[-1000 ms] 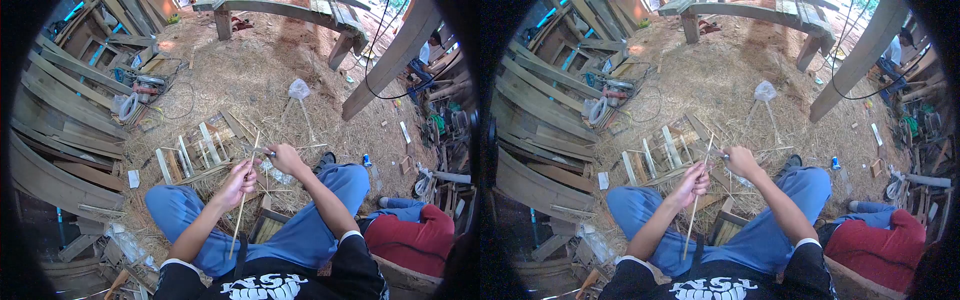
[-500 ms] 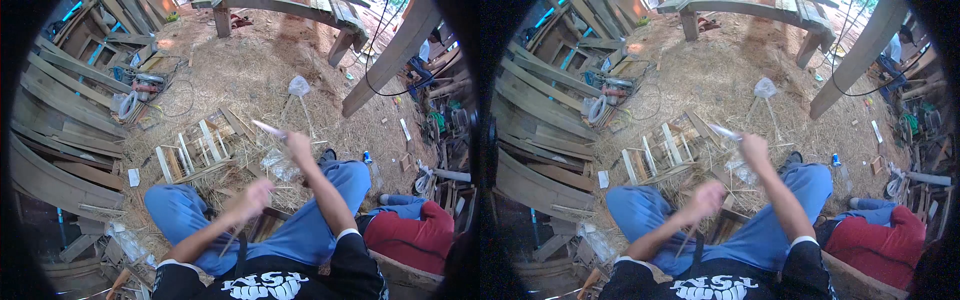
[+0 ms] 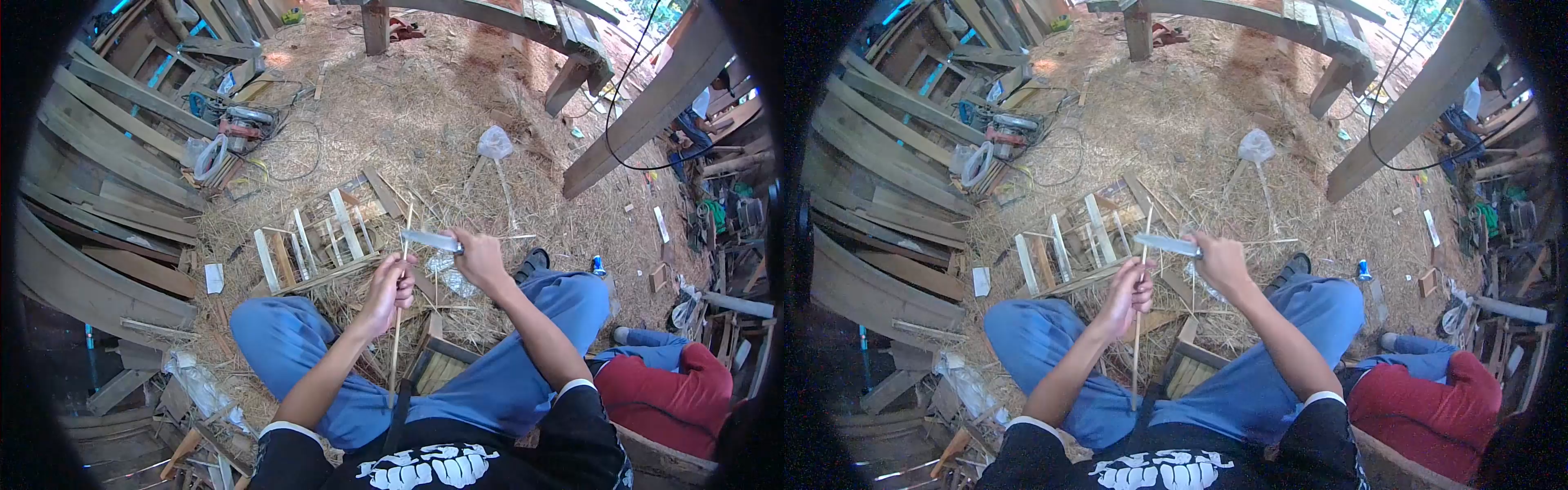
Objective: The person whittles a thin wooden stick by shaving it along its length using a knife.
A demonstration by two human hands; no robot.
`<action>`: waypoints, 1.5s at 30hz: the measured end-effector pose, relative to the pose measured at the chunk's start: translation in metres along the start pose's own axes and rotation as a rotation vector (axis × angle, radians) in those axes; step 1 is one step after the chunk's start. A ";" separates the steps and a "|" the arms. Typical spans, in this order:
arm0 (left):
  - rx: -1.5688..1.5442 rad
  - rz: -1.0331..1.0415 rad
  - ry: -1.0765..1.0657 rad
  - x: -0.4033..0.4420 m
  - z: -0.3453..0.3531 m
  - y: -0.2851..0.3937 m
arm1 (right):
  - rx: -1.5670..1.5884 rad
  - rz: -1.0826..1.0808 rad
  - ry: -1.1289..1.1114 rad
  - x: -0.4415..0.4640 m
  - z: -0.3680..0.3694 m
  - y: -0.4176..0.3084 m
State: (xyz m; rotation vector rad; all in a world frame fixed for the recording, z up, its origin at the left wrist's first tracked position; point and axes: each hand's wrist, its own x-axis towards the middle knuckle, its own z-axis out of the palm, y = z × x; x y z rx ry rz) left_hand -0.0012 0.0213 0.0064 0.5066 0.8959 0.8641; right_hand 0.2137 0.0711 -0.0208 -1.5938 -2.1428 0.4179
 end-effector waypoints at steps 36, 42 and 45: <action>0.025 0.015 0.072 -0.008 -0.005 0.008 | -0.149 -0.026 0.083 0.004 0.004 0.020; 0.286 -0.008 0.016 -0.017 0.005 -0.012 | -0.089 -0.112 -0.027 0.005 0.004 -0.019; 0.437 0.090 0.030 -0.022 0.009 -0.016 | -0.143 -0.074 0.007 0.013 0.001 -0.009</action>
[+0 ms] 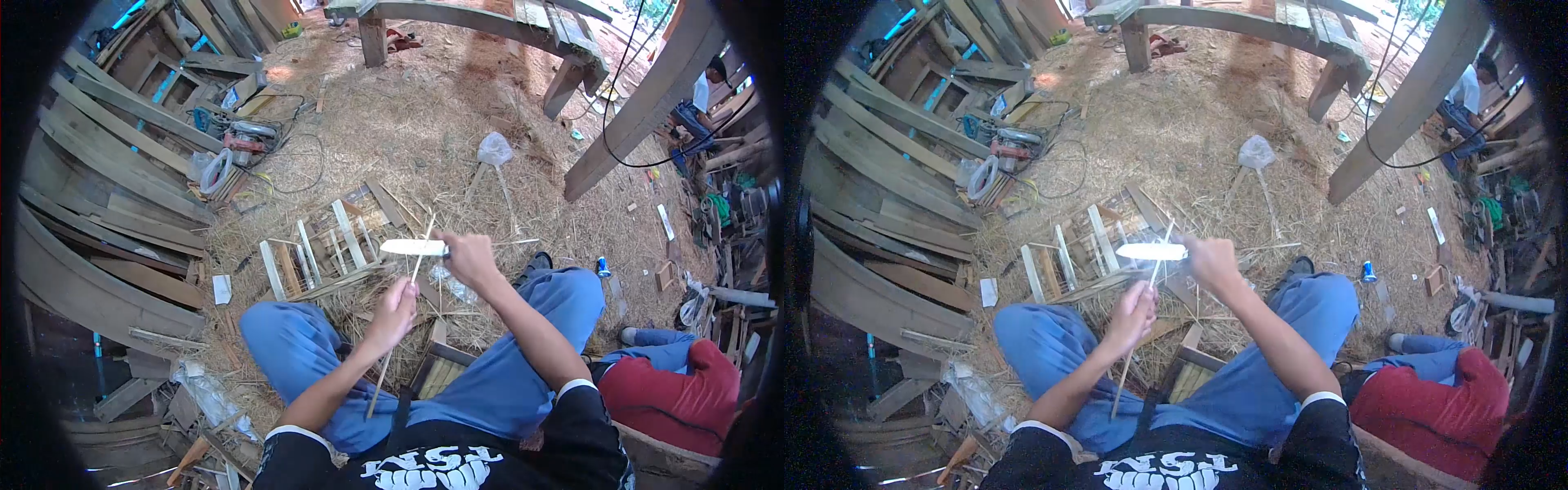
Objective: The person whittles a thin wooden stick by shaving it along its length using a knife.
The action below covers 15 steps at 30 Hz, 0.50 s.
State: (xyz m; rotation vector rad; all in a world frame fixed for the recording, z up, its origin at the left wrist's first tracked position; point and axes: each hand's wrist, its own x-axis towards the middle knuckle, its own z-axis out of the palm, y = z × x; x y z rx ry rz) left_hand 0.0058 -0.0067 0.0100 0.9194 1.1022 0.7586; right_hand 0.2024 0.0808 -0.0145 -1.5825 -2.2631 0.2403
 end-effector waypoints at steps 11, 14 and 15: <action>0.019 -0.013 -0.012 -0.009 -0.013 0.007 | -0.120 0.123 0.021 -0.011 -0.008 0.032; 0.008 -0.052 -0.008 -0.010 -0.008 0.002 | -0.097 0.115 -0.035 -0.021 -0.010 0.023; 0.056 -0.012 -0.026 -0.009 -0.008 -0.006 | -0.078 0.087 -0.044 -0.024 -0.010 0.018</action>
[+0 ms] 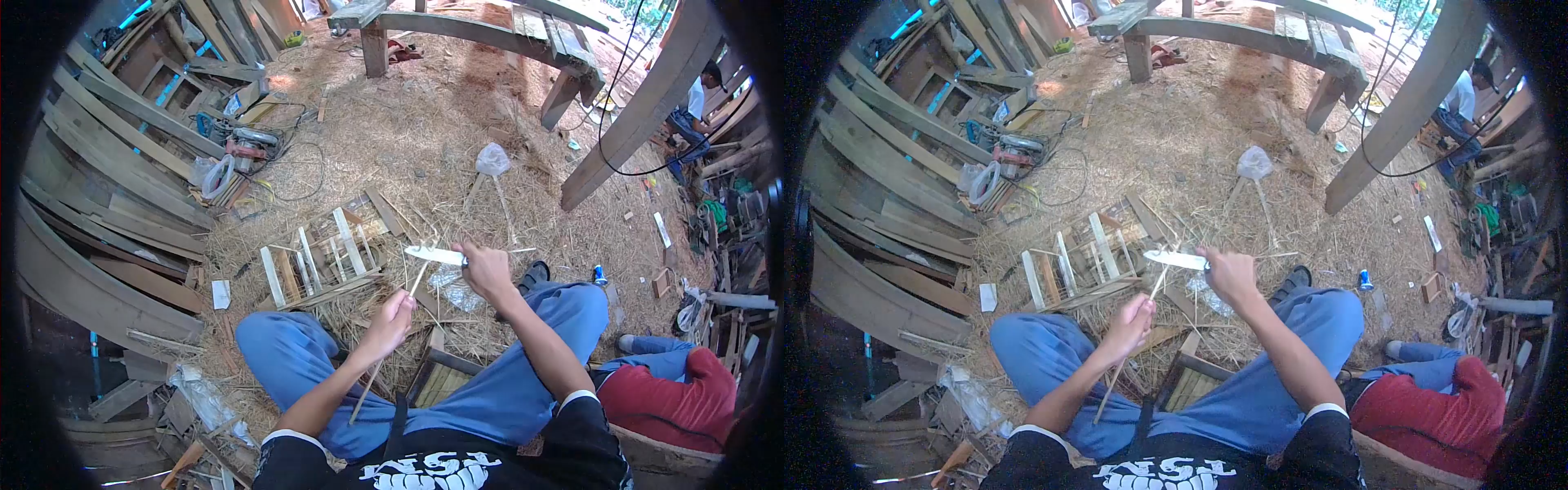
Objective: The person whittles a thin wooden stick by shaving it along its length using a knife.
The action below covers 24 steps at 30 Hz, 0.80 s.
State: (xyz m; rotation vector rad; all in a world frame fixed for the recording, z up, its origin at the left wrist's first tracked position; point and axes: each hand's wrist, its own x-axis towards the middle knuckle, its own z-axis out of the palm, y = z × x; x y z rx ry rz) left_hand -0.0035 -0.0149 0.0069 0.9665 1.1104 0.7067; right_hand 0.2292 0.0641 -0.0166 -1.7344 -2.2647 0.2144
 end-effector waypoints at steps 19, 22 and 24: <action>0.153 0.081 0.044 0.015 0.008 -0.008 | -0.050 0.014 -0.004 0.019 0.002 0.003; 0.175 0.086 0.048 0.013 0.008 -0.005 | -0.089 -0.068 -0.003 0.014 -0.006 -0.007; 0.187 0.075 0.047 0.012 0.006 -0.001 | -0.049 0.027 -0.054 0.032 -0.008 0.017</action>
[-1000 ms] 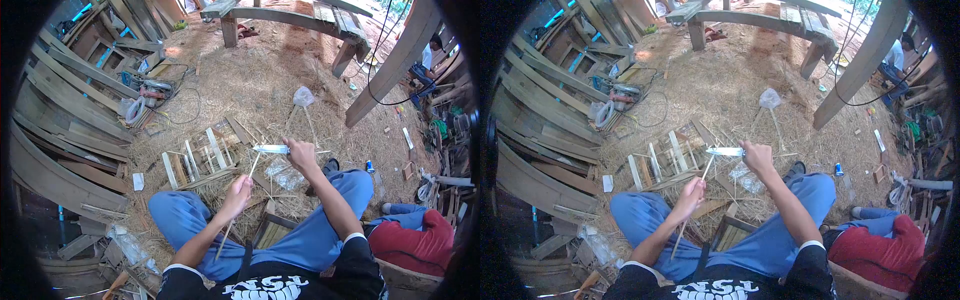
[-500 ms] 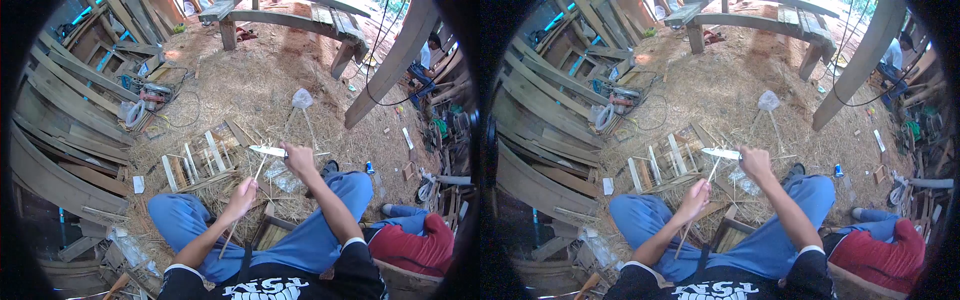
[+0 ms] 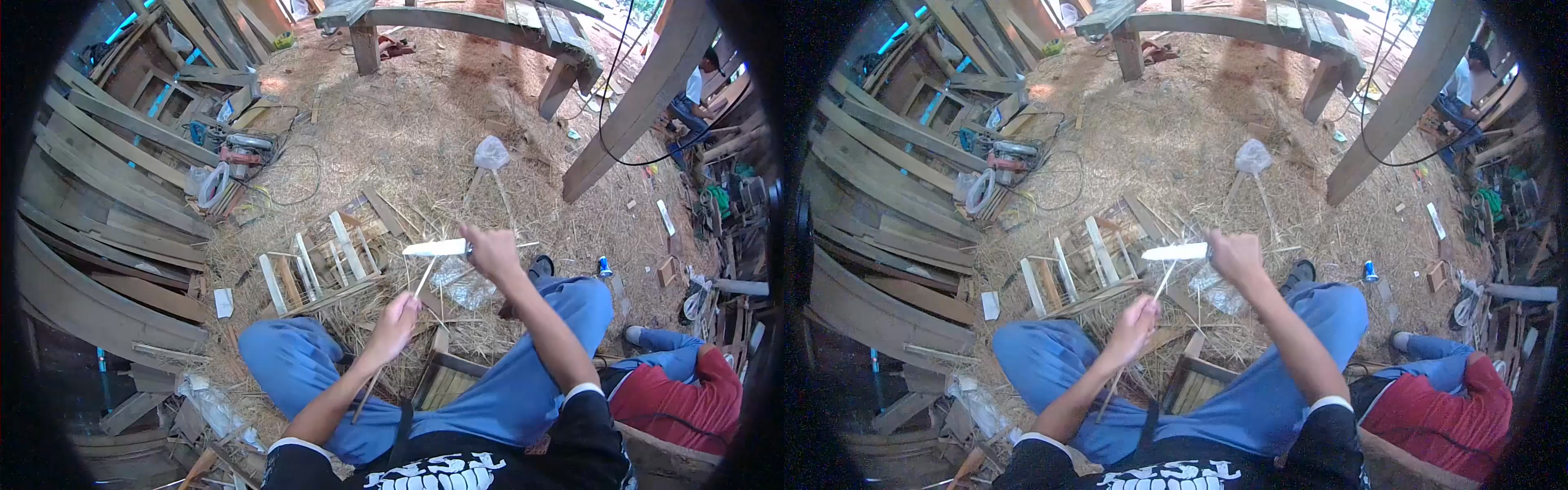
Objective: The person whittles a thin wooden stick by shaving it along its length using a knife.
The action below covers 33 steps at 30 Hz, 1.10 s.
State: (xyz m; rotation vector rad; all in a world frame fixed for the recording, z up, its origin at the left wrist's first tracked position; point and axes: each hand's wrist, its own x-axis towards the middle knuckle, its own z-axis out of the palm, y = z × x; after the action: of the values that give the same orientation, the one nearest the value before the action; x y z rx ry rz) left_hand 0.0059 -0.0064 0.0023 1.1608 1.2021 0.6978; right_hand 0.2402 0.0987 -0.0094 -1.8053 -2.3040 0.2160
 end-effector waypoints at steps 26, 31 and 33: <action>-0.044 0.028 0.026 0.008 0.004 -0.010 | -0.066 -0.021 0.061 0.001 0.011 -0.001; 0.018 0.013 -0.018 0.001 -0.001 -0.019 | -0.067 -0.103 -0.069 -0.015 0.007 -0.022; -0.032 -0.039 -0.021 -0.005 0.000 -0.018 | -0.073 0.031 -0.065 0.003 0.002 0.000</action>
State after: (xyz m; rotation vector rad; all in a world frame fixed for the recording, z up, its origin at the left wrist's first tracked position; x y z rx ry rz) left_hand 0.0014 -0.0164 -0.0132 1.1124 1.1892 0.6716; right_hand 0.2385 0.1020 -0.0106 -1.8966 -2.3589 0.2011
